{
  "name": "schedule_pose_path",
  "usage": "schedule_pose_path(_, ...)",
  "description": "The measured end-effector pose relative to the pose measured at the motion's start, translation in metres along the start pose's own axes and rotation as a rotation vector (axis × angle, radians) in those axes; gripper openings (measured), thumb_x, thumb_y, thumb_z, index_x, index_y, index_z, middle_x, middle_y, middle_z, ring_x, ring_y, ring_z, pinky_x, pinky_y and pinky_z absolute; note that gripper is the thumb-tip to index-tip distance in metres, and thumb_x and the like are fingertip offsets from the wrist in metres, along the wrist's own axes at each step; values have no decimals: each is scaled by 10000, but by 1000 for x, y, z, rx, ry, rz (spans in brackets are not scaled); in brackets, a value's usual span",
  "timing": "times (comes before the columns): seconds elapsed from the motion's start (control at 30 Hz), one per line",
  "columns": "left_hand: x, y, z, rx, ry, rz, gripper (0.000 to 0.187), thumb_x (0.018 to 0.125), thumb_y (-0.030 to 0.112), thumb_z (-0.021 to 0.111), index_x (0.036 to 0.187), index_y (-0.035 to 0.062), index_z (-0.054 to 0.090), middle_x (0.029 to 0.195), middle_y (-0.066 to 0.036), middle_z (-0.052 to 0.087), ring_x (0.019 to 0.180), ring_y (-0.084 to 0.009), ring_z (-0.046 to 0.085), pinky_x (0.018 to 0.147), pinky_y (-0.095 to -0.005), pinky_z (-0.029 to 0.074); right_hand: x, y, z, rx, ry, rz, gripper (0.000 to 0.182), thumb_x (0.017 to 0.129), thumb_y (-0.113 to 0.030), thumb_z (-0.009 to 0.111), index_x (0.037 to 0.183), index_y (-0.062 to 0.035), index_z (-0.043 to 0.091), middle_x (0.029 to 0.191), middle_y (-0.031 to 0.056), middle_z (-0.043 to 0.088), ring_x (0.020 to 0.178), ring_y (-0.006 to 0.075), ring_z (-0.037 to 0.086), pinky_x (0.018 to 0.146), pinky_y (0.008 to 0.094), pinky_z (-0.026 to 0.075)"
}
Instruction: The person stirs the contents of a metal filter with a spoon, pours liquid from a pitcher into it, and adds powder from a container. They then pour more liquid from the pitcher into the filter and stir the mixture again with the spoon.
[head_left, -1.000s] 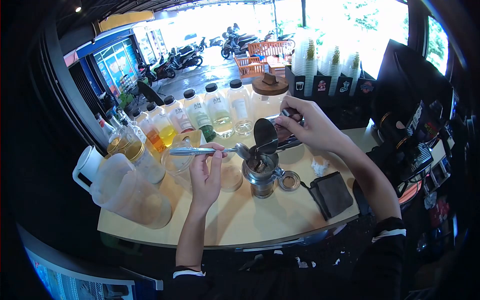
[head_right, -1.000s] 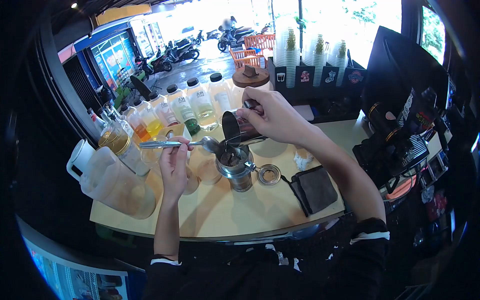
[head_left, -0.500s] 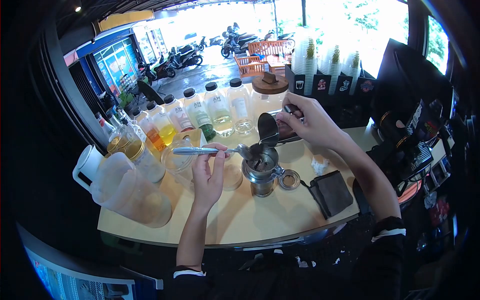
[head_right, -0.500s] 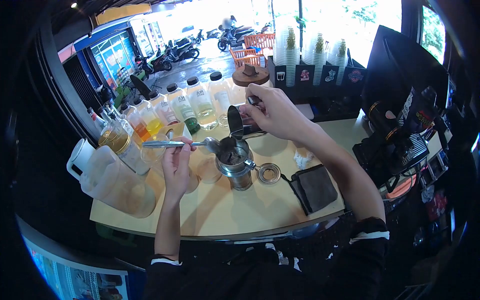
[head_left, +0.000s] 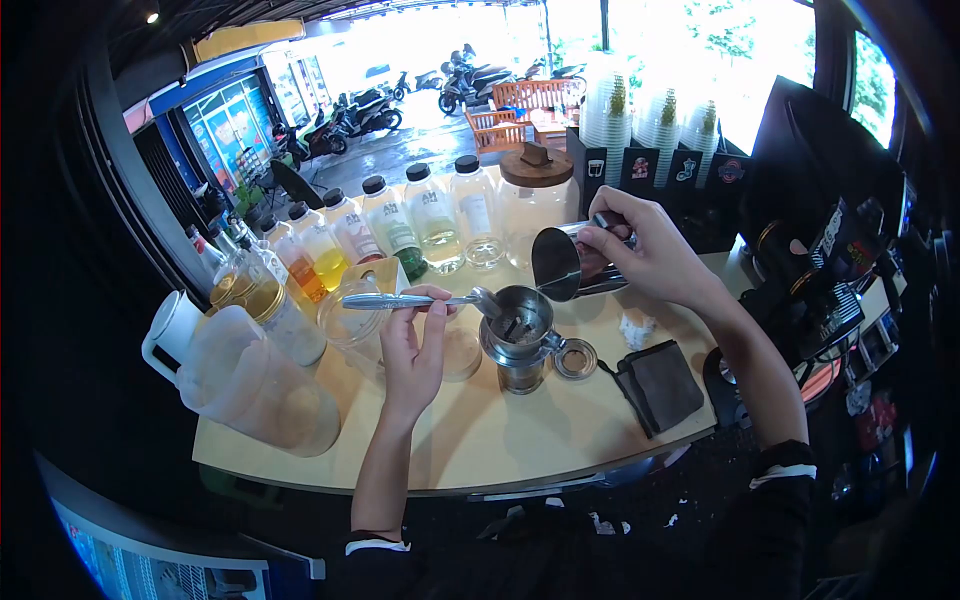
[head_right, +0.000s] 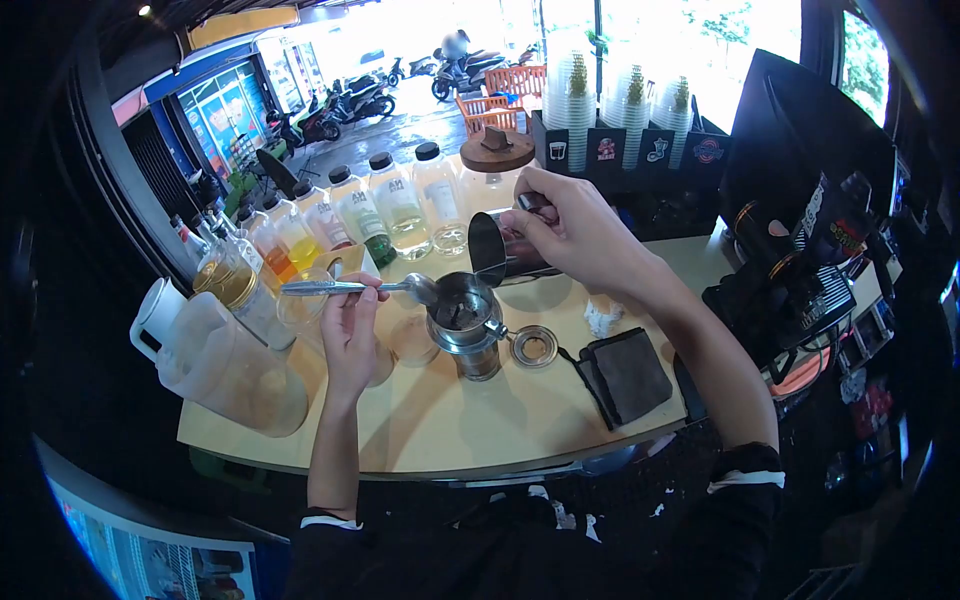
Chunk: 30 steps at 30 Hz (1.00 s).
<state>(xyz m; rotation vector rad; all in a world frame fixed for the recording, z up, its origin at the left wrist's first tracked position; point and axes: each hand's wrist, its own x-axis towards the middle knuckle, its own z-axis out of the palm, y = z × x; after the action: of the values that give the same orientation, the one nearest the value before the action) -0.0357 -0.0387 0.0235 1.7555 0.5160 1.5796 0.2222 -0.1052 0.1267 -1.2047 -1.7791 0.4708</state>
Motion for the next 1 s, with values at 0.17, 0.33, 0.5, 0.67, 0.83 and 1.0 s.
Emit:
schedule_pose_path(0.17, 0, 3, 2, 69, -10, 16, 130, 946, 62, 523, 993, -35, 596, 948, -80, 621, 870, -126, 605, 802, -270, 481, 0, 7, 5, -78, 2, -83, 194, 906, -96, 612, 868, 36, 474, 626, 53, 510, 652, 57, 569, 560, 252, 451)
schedule_pose_path(0.33, -1, 2, 3, 73, -15, 13, 132, 947, 65, 522, 994, -34, 596, 939, -78, 624, 869, -124, 606, 798, -265, 480, 2, 6, 9, -31, -28, -88, 202, 908, -112, 612, 857, 32, 480, 632, 68, 535, 635, 68, 561, 548, 253, 435)
schedule_pose_path(0.5, 0, 2, 4, 91, -16, 19, 134, 949, 69, 521, 1000, -31, 594, 932, -76, 624, 864, -123, 603, 790, -263, 474, 0, -5, 9, -37, -53, -116, 218, 922, -137, 602, 859, 30, 478, 662, 71, 568, 697, 85, 621, 599, 249, 482)
schedule_pose_path(0.67, 0, 2, 5, 79, -3, 28, 133, 949, 72, 521, 991, -30, 594, 921, -78, 624, 852, -123, 596, 782, -263, 468, -3, -2, 3, -34, -82, -56, 177, 935, -105, 576, 870, 20, 469, 720, 55, 585, 734, 76, 629, 631, 236, 506)
schedule_pose_path(0.83, 1, 0, 9, 115, 16, 52, 130, 936, 83, 543, 969, -30, 600, 879, -81, 631, 840, -133, 601, 777, -270, 466, -6, 28, 1, 62, 11, 11, 137, 948, -75, 555, 872, -6, 464, 767, 1, 558, 724, 39, 590, 639, 210, 502)
schedule_pose_path(1.0, 0, 1, 12, 209, 15, 85, 121, 923, 93, 566, 952, -17, 607, 838, -89, 636, 819, -153, 614, 768, -282, 465, -13, 94, 11, 304, 257, 58, 156, 956, -87, 555, 830, -22, 491, 714, -44, 536, 626, -1, 486, 561, 189, 434)
